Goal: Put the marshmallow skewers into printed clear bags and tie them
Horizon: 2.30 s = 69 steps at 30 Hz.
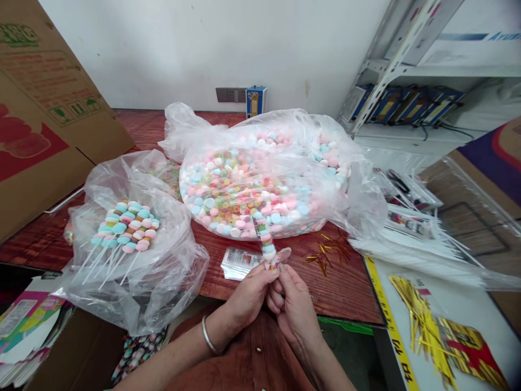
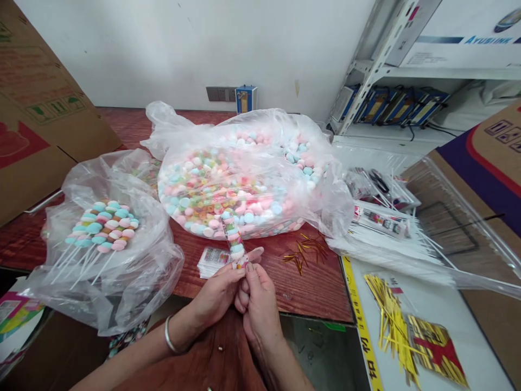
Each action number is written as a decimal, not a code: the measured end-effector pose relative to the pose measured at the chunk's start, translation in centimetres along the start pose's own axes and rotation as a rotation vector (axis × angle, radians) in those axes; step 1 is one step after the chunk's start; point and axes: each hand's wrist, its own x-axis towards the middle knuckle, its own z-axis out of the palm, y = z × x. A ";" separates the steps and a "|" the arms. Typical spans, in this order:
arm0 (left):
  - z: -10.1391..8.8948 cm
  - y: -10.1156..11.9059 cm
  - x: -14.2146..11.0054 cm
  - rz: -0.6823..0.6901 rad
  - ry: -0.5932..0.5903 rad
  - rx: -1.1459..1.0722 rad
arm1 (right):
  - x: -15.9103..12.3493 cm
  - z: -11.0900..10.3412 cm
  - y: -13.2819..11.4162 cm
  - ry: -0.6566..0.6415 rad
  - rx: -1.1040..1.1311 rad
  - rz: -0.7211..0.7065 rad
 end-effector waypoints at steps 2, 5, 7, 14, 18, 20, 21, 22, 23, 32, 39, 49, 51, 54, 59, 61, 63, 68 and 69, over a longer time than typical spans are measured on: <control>-0.2 0.4 -0.1 0.026 -0.008 0.025 | 0.0 -0.2 -0.2 -0.016 0.037 0.047; -0.2 0.6 -0.2 0.145 0.094 0.087 | -0.2 -0.5 -0.3 -0.061 -0.034 0.105; -0.1 0.5 -0.1 0.137 0.135 0.116 | -0.5 -0.6 -0.3 -0.052 -0.192 0.026; -0.4 1.1 -0.2 0.081 0.124 0.298 | -1.1 -0.2 -0.1 -0.037 -0.339 -0.167; -1.5 1.4 -0.3 -0.124 -0.114 0.167 | -1.9 -0.4 -0.1 -0.260 -0.235 0.103; -1.9 1.3 -0.2 -0.151 -0.147 0.165 | -2.1 -0.7 -0.4 -0.267 -0.335 0.106; -2.1 1.2 -0.1 -0.137 -0.127 0.197 | -2.1 -0.9 -0.6 -0.244 -0.388 0.082; -2.3 1.2 -0.1 -0.097 -0.090 0.261 | -2.0 -1.4 -1.0 -0.213 -0.442 0.048; -2.4 1.3 0.0 -0.035 -0.041 0.354 | -1.9 -2.0 -1.6 -0.169 -0.484 0.003; -2.7 4.6 -0.1 0.369 0.204 0.993 | 0.9 -11.3 -6.5 0.588 -1.525 -0.597; -1.6 4.4 0.2 0.421 0.188 1.132 | 4.2 -10.2 -7.7 0.487 -1.835 -0.668; -2.2 4.4 0.7 0.558 -0.002 1.469 | 5.0 -8.9 -9.1 0.386 -2.112 -0.720; -1.6 3.9 0.7 0.573 -0.032 1.591 | 3.7 -7.7 -9.2 0.375 -2.140 -0.758; -0.3 2.8 0.8 0.619 -0.055 1.681 | 1.7 -5.4 -8.8 0.317 -2.169 -0.905; 0.8 1.5 1.3 0.812 -0.032 1.597 | -0.3 -2.6 -6.7 0.231 -2.047 -1.155; 0.5 1.3 1.4 0.887 -0.010 1.679 | -0.4 -2.2 -5.8 0.222 -1.968 -1.219; 0.1 1.3 1.5 0.942 -0.005 1.721 | -0.4 -2.0 -5.1 0.209 -1.913 -1.242; 0.1 1.6 1.9 0.897 0.104 1.431 | 0.3 -1.7 -3.7 0.241 -1.743 -1.262; 0.3 1.6 2.1 0.817 0.152 1.297 | 0.5 -1.6 -3.4 0.257 -1.639 -1.238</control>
